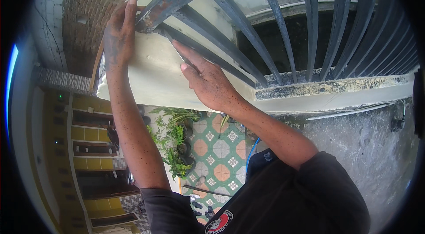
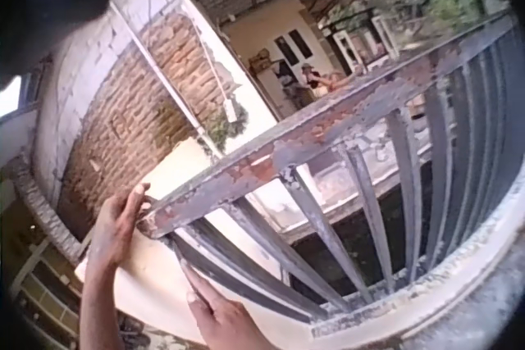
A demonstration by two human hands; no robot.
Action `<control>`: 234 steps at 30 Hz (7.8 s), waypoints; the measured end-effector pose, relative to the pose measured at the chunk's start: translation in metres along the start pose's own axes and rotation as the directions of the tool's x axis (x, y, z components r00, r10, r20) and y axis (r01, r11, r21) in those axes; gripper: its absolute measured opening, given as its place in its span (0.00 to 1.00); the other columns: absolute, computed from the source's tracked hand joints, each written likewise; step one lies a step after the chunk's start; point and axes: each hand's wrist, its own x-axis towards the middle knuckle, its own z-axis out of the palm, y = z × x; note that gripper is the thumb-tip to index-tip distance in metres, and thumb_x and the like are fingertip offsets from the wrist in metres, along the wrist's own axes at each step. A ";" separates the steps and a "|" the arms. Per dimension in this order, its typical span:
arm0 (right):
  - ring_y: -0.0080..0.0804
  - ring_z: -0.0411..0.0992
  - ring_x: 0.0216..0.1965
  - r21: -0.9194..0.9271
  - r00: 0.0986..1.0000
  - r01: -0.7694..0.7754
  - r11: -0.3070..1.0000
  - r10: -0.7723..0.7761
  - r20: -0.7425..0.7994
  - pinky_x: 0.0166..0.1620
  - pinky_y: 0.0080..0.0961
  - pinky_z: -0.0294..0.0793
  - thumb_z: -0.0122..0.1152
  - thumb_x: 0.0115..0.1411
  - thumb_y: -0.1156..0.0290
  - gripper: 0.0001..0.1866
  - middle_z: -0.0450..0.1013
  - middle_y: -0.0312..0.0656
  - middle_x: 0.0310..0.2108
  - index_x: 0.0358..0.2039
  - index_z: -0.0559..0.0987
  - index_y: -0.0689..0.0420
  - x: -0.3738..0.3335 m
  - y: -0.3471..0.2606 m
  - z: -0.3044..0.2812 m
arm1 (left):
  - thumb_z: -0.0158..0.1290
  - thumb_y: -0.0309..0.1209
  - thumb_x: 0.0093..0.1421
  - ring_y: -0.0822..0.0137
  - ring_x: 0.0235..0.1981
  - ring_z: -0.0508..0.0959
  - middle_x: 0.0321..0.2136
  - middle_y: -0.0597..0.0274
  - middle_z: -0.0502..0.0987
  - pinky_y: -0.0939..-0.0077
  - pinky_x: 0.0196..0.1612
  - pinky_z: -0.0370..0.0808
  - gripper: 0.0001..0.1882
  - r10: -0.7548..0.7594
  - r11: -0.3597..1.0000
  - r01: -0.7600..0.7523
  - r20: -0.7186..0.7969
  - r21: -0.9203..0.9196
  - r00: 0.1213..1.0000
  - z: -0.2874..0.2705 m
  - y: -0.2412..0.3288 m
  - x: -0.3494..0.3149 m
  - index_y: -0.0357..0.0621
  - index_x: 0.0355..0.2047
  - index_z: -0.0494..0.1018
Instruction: Scraping off old material or debris from a concrete ledge near window bars using a utility knife.
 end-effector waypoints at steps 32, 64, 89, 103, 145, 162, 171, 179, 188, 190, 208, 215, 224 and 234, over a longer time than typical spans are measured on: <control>0.39 0.66 0.62 0.040 0.990 0.141 0.989 -0.139 -0.037 0.63 0.32 0.61 0.40 0.73 0.54 0.29 0.63 0.49 0.66 0.69 0.62 0.54 0.029 0.016 -0.017 | 0.47 0.59 0.64 0.57 0.48 0.80 0.45 0.51 0.81 0.65 0.55 0.71 0.34 -0.044 0.997 0.043 0.005 0.062 0.999 -0.001 0.008 0.003 0.41 0.53 0.76; 0.52 0.60 0.66 0.076 0.996 0.071 0.995 -0.066 -0.061 0.66 0.38 0.60 0.36 0.73 0.50 0.30 0.61 0.56 0.65 0.70 0.56 0.51 0.003 0.005 0.013 | 0.48 0.57 0.65 0.56 0.47 0.81 0.43 0.51 0.82 0.66 0.53 0.72 0.32 -0.025 1.000 0.026 -0.019 0.012 1.000 0.001 0.003 0.001 0.41 0.53 0.76; 0.26 0.68 0.19 0.276 0.984 -0.155 0.949 0.174 -0.046 0.30 0.29 0.75 0.38 0.73 0.52 0.31 0.73 0.44 0.25 0.72 0.52 0.46 -0.003 -0.026 0.038 | 0.49 0.53 0.65 0.56 0.45 0.82 0.43 0.47 0.82 0.68 0.51 0.73 0.30 -0.059 0.998 0.059 -0.010 0.007 0.998 0.000 0.007 -0.004 0.40 0.53 0.76; 0.17 0.55 0.13 0.391 0.934 -0.113 0.913 0.232 -0.272 0.14 0.19 0.61 0.39 0.73 0.53 0.30 0.56 0.28 0.16 0.73 0.49 0.40 -0.024 0.034 0.050 | 0.51 0.52 0.64 0.57 0.49 0.80 0.45 0.48 0.81 0.67 0.54 0.71 0.28 -0.022 0.997 0.023 -0.014 0.075 1.000 0.003 0.008 0.003 0.41 0.52 0.77; 0.19 0.60 0.14 0.450 0.954 -0.125 0.884 0.232 -0.192 0.19 0.24 0.66 0.43 0.72 0.50 0.31 0.62 0.32 0.17 0.72 0.54 0.39 -0.023 0.013 0.039 | 0.53 0.52 0.63 0.59 0.45 0.80 0.42 0.49 0.82 0.69 0.53 0.71 0.29 0.006 0.999 -0.005 -0.009 0.053 1.000 0.006 -0.006 0.009 0.40 0.52 0.77; 0.18 0.54 0.12 0.384 0.923 -0.186 0.904 0.295 -0.247 0.15 0.20 0.61 0.41 0.73 0.52 0.28 0.61 0.34 0.21 0.71 0.56 0.38 -0.039 0.065 0.023 | 0.52 0.53 0.63 0.57 0.47 0.80 0.44 0.48 0.81 0.67 0.54 0.70 0.29 0.022 0.996 -0.021 -0.019 0.092 1.000 0.001 -0.015 0.006 0.41 0.52 0.78; 0.18 0.53 0.14 0.597 0.811 -0.374 0.710 0.563 -0.160 0.15 0.20 0.60 0.40 0.73 0.51 0.28 0.57 0.31 0.19 0.72 0.53 0.35 -0.051 0.083 0.017 | 0.53 0.51 0.63 0.58 0.48 0.80 0.45 0.49 0.81 0.68 0.54 0.71 0.28 -0.001 0.999 0.002 -0.013 0.055 1.000 0.001 -0.007 0.007 0.41 0.51 0.78; 0.53 0.69 0.57 0.254 0.950 0.129 0.959 -0.046 -0.309 0.59 0.39 0.67 0.41 0.72 0.59 0.28 0.67 0.60 0.59 0.69 0.58 0.57 0.019 -0.015 0.056 | 0.51 0.52 0.63 0.57 0.46 0.81 0.42 0.50 0.82 0.67 0.52 0.72 0.28 -0.017 0.999 0.015 0.034 0.046 0.999 0.001 -0.002 0.008 0.42 0.52 0.77; 0.33 0.72 0.28 0.216 0.914 -0.118 0.969 0.191 -0.358 0.44 0.32 0.73 0.37 0.73 0.50 0.31 0.73 0.53 0.55 0.72 0.55 0.48 -0.031 0.069 0.053 | 0.51 0.52 0.63 0.58 0.45 0.81 0.40 0.49 0.82 0.67 0.53 0.71 0.29 -0.027 0.998 0.027 0.015 0.059 1.000 0.000 -0.007 0.006 0.42 0.52 0.77; 0.21 0.59 0.17 0.210 0.894 -0.145 0.967 0.219 -0.392 0.23 0.25 0.67 0.38 0.72 0.48 0.31 0.59 0.33 0.18 0.73 0.53 0.40 -0.043 0.091 0.047 | 0.51 0.52 0.63 0.58 0.43 0.81 0.40 0.49 0.82 0.67 0.52 0.71 0.29 0.013 0.998 -0.012 -0.024 0.059 1.000 0.004 -0.008 0.008 0.41 0.52 0.77; 0.22 0.61 0.18 0.118 0.976 -0.032 0.992 0.057 -0.212 0.30 0.28 0.68 0.41 0.72 0.53 0.30 0.61 0.34 0.16 0.72 0.56 0.46 -0.014 0.008 0.053 | 0.51 0.53 0.63 0.57 0.43 0.82 0.39 0.51 0.83 0.67 0.52 0.72 0.28 -0.011 0.996 0.012 -0.020 0.083 1.000 0.001 -0.012 0.004 0.43 0.50 0.78; 0.20 0.60 0.19 0.137 0.960 -0.055 0.989 0.090 -0.265 0.29 0.25 0.67 0.42 0.72 0.54 0.29 0.59 0.32 0.16 0.71 0.57 0.46 -0.038 0.053 0.060 | 0.51 0.56 0.61 0.59 0.41 0.82 0.36 0.54 0.83 0.67 0.52 0.72 0.30 0.051 0.993 -0.045 -0.050 0.107 0.997 0.005 -0.015 0.006 0.44 0.50 0.79; 0.20 0.64 0.20 0.004 0.972 0.044 0.999 -0.042 -0.232 0.31 0.21 0.68 0.47 0.72 0.56 0.27 0.68 0.40 0.19 0.69 0.62 0.46 -0.022 0.036 0.026 | 0.54 0.60 0.60 0.59 0.46 0.82 0.45 0.51 0.82 0.66 0.53 0.74 0.33 0.095 0.994 -0.094 -0.017 0.052 0.995 0.002 -0.025 0.008 0.46 0.53 0.78; 0.21 0.69 0.20 -0.291 0.991 -0.113 0.950 0.086 -0.104 0.35 0.27 0.72 0.45 0.72 0.55 0.31 0.67 0.36 0.15 0.72 0.53 0.43 -0.016 -0.006 0.008 | 0.52 0.49 0.60 0.53 0.40 0.83 0.35 0.49 0.83 0.64 0.45 0.77 0.24 -0.078 0.995 0.082 -0.078 0.049 0.994 -0.010 0.024 -0.015 0.41 0.43 0.81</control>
